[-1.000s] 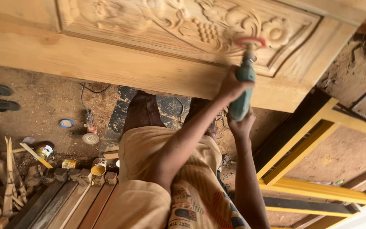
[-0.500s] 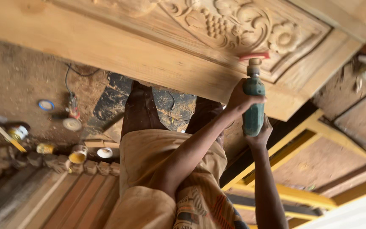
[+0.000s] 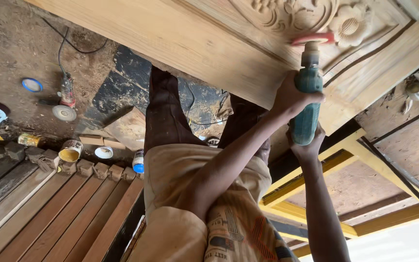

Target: The person sands the carved surfaces of a wooden door panel using a power drill equipped with a sanding disc attachment.

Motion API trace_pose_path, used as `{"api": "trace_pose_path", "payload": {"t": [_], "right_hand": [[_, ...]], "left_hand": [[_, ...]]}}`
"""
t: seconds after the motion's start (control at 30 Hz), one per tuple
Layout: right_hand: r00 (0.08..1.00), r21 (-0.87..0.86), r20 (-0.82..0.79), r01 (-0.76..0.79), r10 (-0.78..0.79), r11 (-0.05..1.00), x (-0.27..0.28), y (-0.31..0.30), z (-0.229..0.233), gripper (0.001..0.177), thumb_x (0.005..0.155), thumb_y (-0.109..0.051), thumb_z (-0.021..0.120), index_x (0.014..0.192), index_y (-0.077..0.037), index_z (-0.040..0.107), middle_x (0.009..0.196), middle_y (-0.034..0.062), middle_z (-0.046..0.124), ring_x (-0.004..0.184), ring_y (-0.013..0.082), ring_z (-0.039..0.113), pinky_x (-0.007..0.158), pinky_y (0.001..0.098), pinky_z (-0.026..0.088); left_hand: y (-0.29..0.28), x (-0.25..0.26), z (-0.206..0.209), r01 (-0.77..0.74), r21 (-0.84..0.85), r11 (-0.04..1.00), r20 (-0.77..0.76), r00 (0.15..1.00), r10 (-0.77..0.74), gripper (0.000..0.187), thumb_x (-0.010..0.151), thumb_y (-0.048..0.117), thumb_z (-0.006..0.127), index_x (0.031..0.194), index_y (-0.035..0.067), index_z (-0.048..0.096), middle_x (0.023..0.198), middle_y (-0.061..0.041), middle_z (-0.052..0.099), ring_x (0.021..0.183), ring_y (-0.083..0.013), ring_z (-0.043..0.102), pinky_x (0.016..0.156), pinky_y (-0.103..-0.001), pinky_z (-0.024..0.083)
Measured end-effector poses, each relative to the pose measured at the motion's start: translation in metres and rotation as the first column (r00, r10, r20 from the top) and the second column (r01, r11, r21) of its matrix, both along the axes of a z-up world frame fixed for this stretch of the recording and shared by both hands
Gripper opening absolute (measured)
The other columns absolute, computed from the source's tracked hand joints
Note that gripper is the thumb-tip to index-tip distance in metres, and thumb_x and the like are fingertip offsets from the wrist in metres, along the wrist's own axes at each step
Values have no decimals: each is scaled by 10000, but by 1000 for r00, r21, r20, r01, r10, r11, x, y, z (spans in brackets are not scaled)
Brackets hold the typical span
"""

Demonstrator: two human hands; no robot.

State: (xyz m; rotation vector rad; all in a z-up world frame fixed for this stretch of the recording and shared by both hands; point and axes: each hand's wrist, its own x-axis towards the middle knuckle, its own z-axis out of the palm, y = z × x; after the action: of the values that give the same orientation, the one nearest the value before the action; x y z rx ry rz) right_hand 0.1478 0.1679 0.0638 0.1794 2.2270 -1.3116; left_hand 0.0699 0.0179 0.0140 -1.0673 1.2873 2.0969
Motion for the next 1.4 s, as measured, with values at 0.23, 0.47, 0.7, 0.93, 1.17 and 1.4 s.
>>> {"api": "trace_pose_path", "payload": {"t": [0.23, 0.47, 0.7, 0.93, 1.17, 1.4], "right_hand": [[935, 163, -231, -236, 269, 958, -6, -8, -14, 348, 797, -60, 754, 1119, 26, 656, 974, 120, 731, 835, 216, 744, 754, 329, 622], [918, 244, -230, -268, 324, 932, -7, 1, -23, 359, 785, -68, 758, 1097, 54, 631, 940, 127, 715, 775, 221, 742, 705, 324, 644], [930, 240, -227, -236, 291, 942, -9, 6, -18, 346, 814, -60, 776, 1126, 30, 656, 986, 134, 738, 833, 224, 747, 772, 331, 620], [945, 182, -182, -238, 271, 954, -8, -12, -8, 473, 779, -79, 791, 1202, 41, 617, 1027, 129, 729, 893, 207, 739, 800, 334, 609], [961, 124, -223, -138, 163, 983, -18, 18, -11, 350, 797, -70, 768, 1122, -7, 657, 970, 95, 729, 848, 189, 735, 798, 318, 606], [979, 117, -154, -116, 134, 986, -17, 12, -7, 369, 779, -63, 774, 1124, 1, 662, 984, 98, 745, 850, 193, 737, 782, 312, 606]], "left_hand": [[-17, 2, 5, 7, 117, 993, -118, 993, 7, 427, 645, 173, 827, 980, 13, 615, 870, -154, 675, 743, -248, 695, 745, -421, 643], [-11, 7, -3, 12, 61, 998, -101, 995, -5, 473, 625, 192, 830, 1005, 39, 595, 895, -123, 677, 742, -226, 707, 753, -410, 645], [-7, -7, 6, 5, 58, 998, -75, 997, -1, 516, 623, 145, 834, 1038, 26, 551, 888, -117, 639, 741, -227, 696, 730, -413, 650], [-29, -1, 8, -73, 161, 984, -250, 962, 112, 224, 688, 82, 789, 843, 49, 631, 743, -108, 678, 604, -206, 681, 665, -422, 656], [13, -36, 14, 90, 29, 996, -75, 993, -88, 336, 638, 124, 816, 893, 48, 610, 779, -112, 679, 631, -194, 684, 655, -394, 643], [11, -21, 11, -7, 117, 993, -6, 1000, 8, 455, 639, 132, 805, 1002, 37, 548, 844, -126, 682, 681, -216, 709, 688, -393, 656]]}}
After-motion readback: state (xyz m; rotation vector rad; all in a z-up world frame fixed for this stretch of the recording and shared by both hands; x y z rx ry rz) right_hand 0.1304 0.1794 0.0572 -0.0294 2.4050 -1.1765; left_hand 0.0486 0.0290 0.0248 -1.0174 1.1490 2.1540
